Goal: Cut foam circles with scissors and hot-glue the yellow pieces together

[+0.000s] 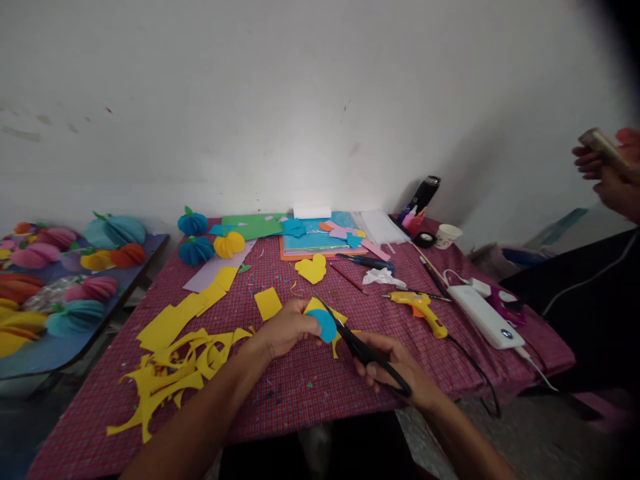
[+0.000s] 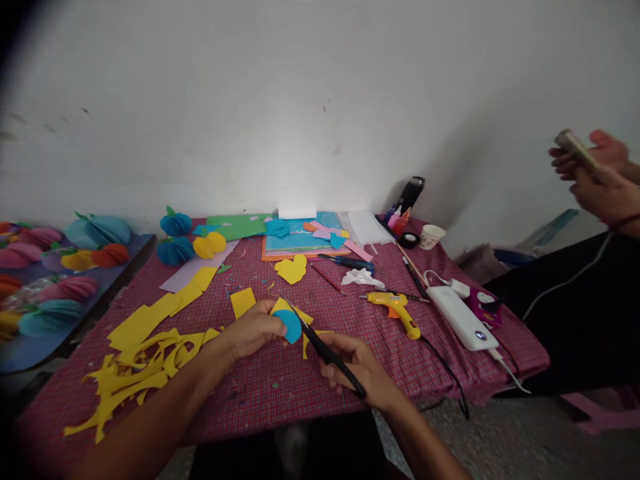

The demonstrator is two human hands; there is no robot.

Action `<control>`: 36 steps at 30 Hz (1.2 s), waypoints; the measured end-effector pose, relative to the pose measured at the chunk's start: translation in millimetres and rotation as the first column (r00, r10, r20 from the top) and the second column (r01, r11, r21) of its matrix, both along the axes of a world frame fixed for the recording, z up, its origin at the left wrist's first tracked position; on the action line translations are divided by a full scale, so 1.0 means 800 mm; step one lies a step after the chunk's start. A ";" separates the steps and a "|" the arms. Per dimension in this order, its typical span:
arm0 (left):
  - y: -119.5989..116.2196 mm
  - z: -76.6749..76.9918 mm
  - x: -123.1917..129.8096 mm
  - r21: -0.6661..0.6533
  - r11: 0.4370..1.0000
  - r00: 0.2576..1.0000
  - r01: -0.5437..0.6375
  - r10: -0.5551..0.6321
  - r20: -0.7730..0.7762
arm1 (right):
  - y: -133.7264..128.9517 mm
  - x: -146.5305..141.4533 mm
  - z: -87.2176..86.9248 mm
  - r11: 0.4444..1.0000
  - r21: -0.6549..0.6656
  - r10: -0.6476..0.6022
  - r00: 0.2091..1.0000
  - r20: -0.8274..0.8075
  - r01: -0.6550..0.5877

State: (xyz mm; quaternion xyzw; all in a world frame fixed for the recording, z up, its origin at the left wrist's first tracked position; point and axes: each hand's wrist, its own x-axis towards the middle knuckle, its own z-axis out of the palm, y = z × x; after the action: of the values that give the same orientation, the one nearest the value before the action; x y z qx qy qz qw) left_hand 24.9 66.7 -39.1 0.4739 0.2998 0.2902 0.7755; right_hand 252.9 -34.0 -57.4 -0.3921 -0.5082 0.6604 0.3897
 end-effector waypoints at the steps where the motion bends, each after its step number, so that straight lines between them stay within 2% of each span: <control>1: 0.000 0.000 0.000 0.000 1.000 1.000 0.002 -0.002 0.006 | 0.000 0.000 0.002 1.000 0.001 0.001 1.000 0.015 -0.001; 13: 0.000 -0.003 -0.002 -0.049 0.998 0.999 0.035 -0.036 -0.030 | 0.000 0.007 0.014 0.999 -0.007 0.032 0.990 0.139 -0.031; 18: -0.001 -0.002 -0.003 -0.040 0.997 0.997 0.068 -0.069 -0.021 | 0.002 0.008 0.016 0.998 -0.051 0.044 0.991 0.123 -0.038; 24: -0.001 -0.001 -0.003 -0.039 0.997 0.997 0.067 -0.068 -0.034 | 0.003 0.005 0.014 0.998 -0.042 0.047 0.995 0.088 -0.044; 36: -0.002 0.001 -0.003 -0.025 0.996 0.995 0.087 -0.088 -0.055 | 0.002 0.016 0.006 0.999 -0.033 0.043 0.986 0.159 -0.038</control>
State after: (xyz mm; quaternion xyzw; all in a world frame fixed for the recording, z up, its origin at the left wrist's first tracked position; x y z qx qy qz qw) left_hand 22.2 65.2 -38.1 0.4858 0.3036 0.2392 0.7840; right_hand 265.9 -32.7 -53.0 -0.4389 -0.5358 0.6421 0.3285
